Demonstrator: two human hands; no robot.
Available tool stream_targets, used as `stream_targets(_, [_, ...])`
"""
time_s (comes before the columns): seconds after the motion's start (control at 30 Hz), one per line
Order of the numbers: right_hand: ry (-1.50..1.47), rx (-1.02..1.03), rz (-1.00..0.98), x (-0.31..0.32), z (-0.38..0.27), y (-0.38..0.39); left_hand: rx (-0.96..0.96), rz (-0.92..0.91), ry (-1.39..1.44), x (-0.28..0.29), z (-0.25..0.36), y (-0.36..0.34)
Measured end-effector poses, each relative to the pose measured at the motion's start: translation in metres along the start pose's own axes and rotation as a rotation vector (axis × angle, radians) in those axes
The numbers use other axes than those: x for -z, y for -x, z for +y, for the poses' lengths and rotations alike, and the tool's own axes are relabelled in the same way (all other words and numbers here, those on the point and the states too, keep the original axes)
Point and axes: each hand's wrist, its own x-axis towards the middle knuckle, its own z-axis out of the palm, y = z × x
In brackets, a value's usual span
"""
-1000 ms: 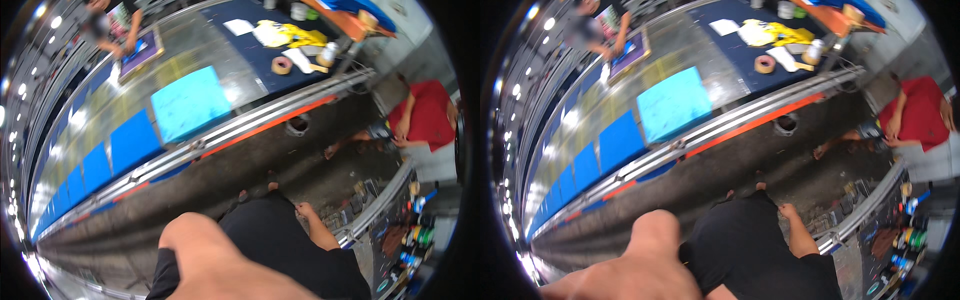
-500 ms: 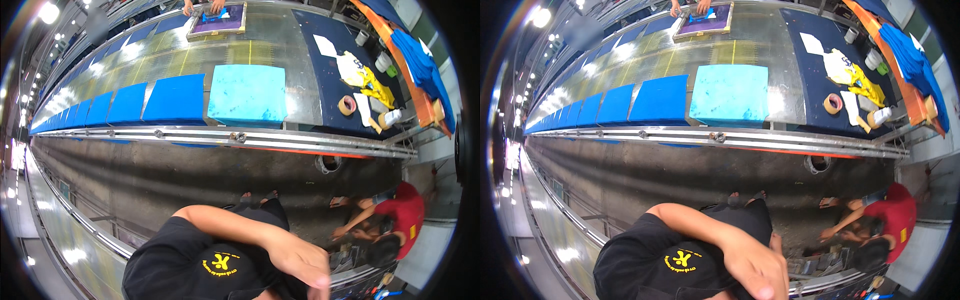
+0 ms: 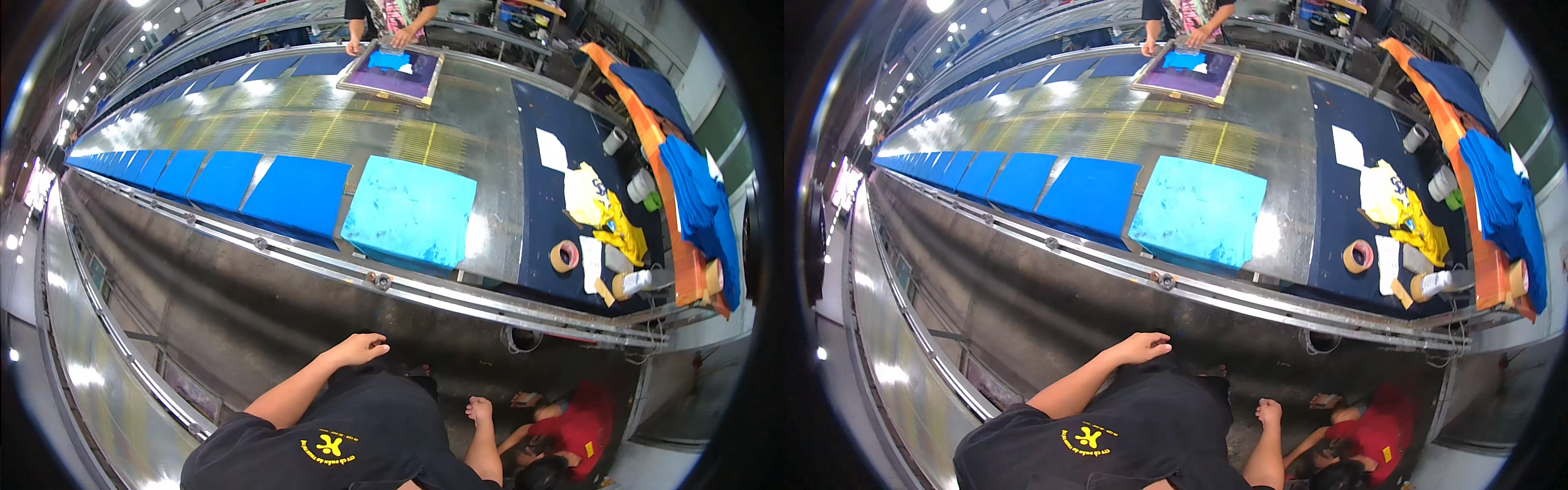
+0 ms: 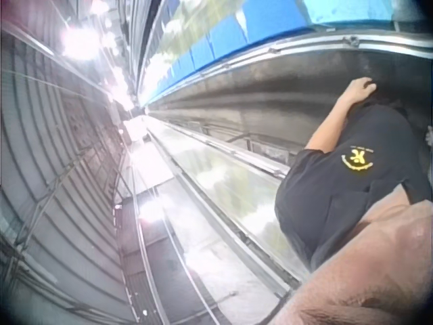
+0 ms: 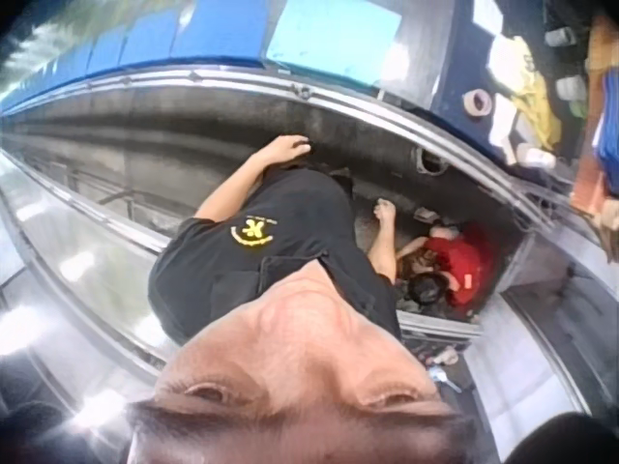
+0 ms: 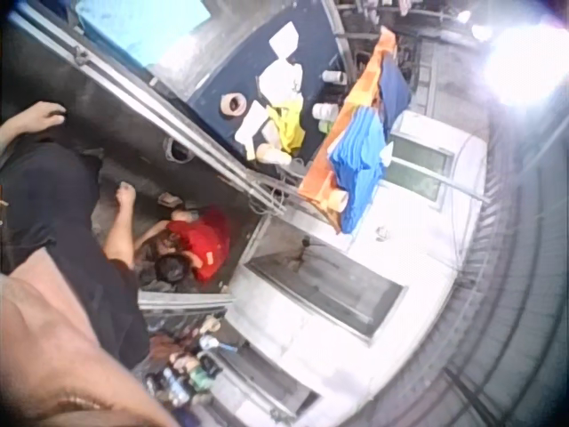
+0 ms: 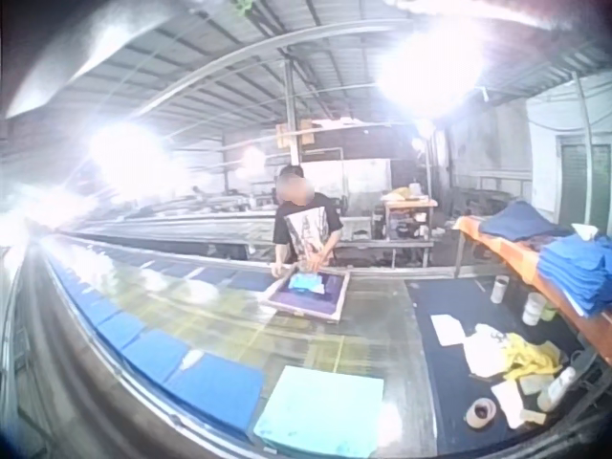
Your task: The person wipes a large curved glass surface with a brown cloth, moving methodically across the surface. The person then walks to a workbench area where other people are working.
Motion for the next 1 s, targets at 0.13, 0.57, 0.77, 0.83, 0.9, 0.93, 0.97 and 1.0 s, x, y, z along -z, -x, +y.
stream_targets(0.13, [-0.039, 0.112, 0.03, -0.005, -0.057, -0.014, 0.131, 0.146, 0.54, -0.001, -0.098, -0.023])
stream_targets(0.57, [0.101, 0.011, -0.057, -0.221, -0.056, 0.044, 0.355, 1.367, 1.451, 0.303, -0.406, 0.036])
stream_targets(0.77, [0.188, 0.074, -0.083, -0.293, -0.051, 0.052, 0.029, 1.631, 1.371, 0.446, -0.422, 0.007])
stream_targets(0.83, [0.177, 0.075, -0.053, -0.3, -0.052, 0.058, 0.363, 1.706, 1.185, 0.458, -0.385, -0.03])
stream_targets(0.9, [0.152, -0.021, 0.071, -0.287, -0.05, 0.095, 0.772, 1.733, 1.021, 0.449, -0.323, -0.042])
stream_targets(0.93, [0.14, -0.046, 0.09, -0.295, -0.064, 0.106, 0.632, 1.784, 1.103, 0.45, -0.328, -0.033])
stream_targets(0.97, [0.127, -0.071, 0.112, -0.301, -0.079, 0.117, 0.617, 1.81, 1.05, 0.449, -0.339, -0.026])
stream_targets(1.0, [0.115, -0.091, 0.133, -0.309, -0.097, 0.128, 0.596, 1.824, 0.999, 0.449, -0.35, -0.021])
